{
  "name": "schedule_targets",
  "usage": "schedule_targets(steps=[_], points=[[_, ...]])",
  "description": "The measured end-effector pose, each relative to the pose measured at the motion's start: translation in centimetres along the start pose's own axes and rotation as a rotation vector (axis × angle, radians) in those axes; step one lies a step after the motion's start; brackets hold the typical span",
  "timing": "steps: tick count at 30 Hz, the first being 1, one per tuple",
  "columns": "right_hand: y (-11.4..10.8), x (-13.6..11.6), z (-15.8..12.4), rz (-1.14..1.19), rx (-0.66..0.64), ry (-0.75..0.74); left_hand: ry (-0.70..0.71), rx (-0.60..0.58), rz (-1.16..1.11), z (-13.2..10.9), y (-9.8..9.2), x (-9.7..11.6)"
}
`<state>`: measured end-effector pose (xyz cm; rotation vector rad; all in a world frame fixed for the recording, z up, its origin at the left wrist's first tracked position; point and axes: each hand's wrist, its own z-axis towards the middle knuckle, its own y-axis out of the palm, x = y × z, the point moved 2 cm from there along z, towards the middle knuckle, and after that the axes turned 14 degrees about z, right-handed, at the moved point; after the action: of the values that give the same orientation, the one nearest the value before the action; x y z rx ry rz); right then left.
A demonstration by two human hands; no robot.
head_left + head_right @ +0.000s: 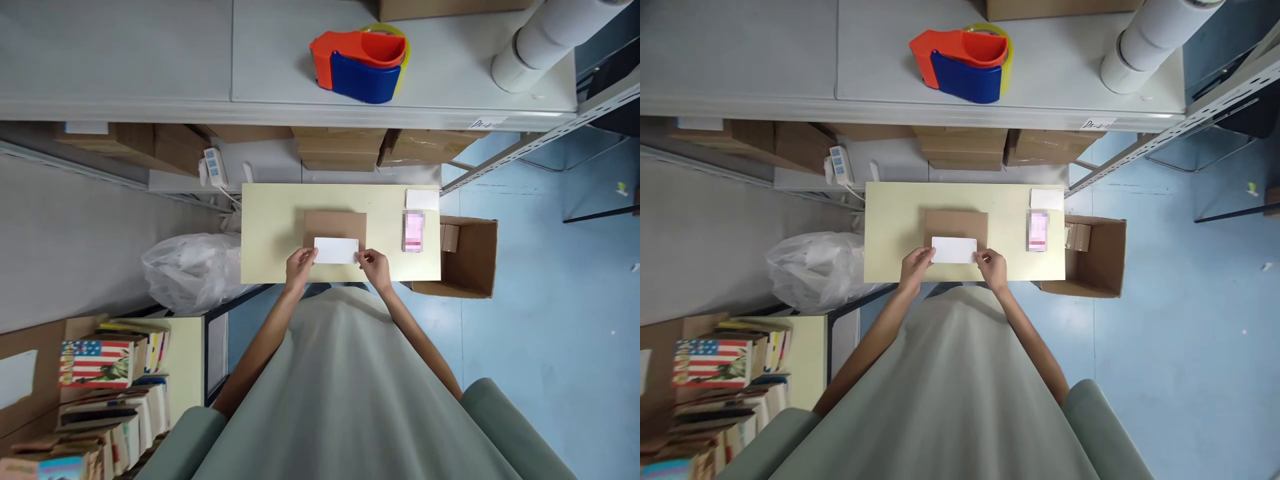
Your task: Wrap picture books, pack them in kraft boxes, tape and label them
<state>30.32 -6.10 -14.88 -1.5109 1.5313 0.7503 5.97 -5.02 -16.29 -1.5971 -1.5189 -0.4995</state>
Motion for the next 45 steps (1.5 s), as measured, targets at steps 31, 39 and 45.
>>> schedule_targets(steps=[31, 39, 45], points=[[4.0, -2.1, 5.6, -0.514, 0.152, 0.061, 0.232, 0.184, 0.274, 7.0, 3.0, -0.3], [2.7, -2.5, 6.8, -0.568, 0.067, 0.144, 0.206, 0.163, 0.266, 7.3, 2.8, -0.3], [1.1, -3.2, 7.4, -0.52, -0.143, 0.218, 0.21, 0.155, 0.251, 7.4, 2.7, -0.1]])
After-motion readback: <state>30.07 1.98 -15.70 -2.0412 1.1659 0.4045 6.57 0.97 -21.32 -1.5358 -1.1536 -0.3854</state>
